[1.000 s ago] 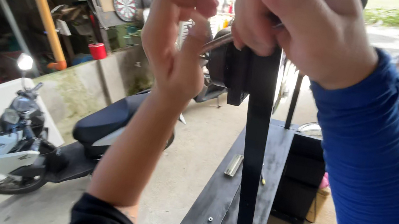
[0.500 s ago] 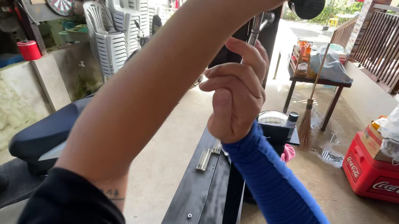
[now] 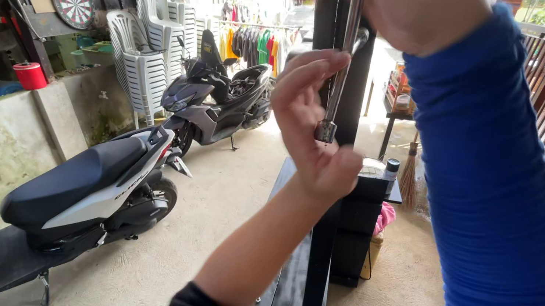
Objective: The person assembles and tightens a black wooden stand structure outdoors, using a socket wrench to turn bolts on its frame and posts. They reposition around the structure, pick up the wrench from a toolbox on the ground, and hold parts steady with one hand while ratcheting with the other, working on several joints including an upper section with an attached coffee/matcha sign.
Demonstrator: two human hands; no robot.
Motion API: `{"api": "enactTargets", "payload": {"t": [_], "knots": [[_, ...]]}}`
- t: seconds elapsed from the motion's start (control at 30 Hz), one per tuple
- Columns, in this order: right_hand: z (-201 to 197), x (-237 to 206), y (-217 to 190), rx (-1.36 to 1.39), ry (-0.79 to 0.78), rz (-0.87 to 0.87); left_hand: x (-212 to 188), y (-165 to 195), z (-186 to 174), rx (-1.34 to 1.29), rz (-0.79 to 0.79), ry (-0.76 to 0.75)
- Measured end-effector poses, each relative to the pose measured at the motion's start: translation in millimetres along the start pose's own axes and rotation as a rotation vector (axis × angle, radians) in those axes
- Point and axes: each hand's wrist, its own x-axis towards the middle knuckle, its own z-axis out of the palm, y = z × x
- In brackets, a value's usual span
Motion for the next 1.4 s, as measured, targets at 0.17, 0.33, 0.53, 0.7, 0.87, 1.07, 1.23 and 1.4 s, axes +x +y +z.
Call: {"api": "enactTargets", "payload": {"t": [0.17, 0.33, 0.53, 0.7, 0.87, 1.07, 1.23, 1.4], "knots": [[10, -7, 5, 0.735, 0.171, 0.08, 6, -21, 10, -0.235, -0.176, 0.127], [91, -63, -7, 0.357, 0.801, -0.342, 106, -36, -8, -0.685, -0.511, -0.14], [139, -104, 17, -0.378, 0.575, -0.274, 120, -72, 11, -0.012, -0.263, -0.878], [71, -98, -4, -0.106, 0.686, -0.342, 89, -24, -20, 0.013, -0.22, -0.458], [5, -19, -24, -0.363, 0.17, -0.274, 7, 10, -13, -0.04, 0.233, 0.072], [12, -29, -7, 0.583, 0.025, 0.057, -20, -11, 7, 0.054, -0.034, 0.062], [69, -60, -5, 0.579, 0.681, -0.257, 68, -11, -12, -0.608, -0.357, -0.008], [136, -76, -8, -0.232, 0.844, -0.27, 127, -81, 6, -0.303, -0.456, -0.639]]}}
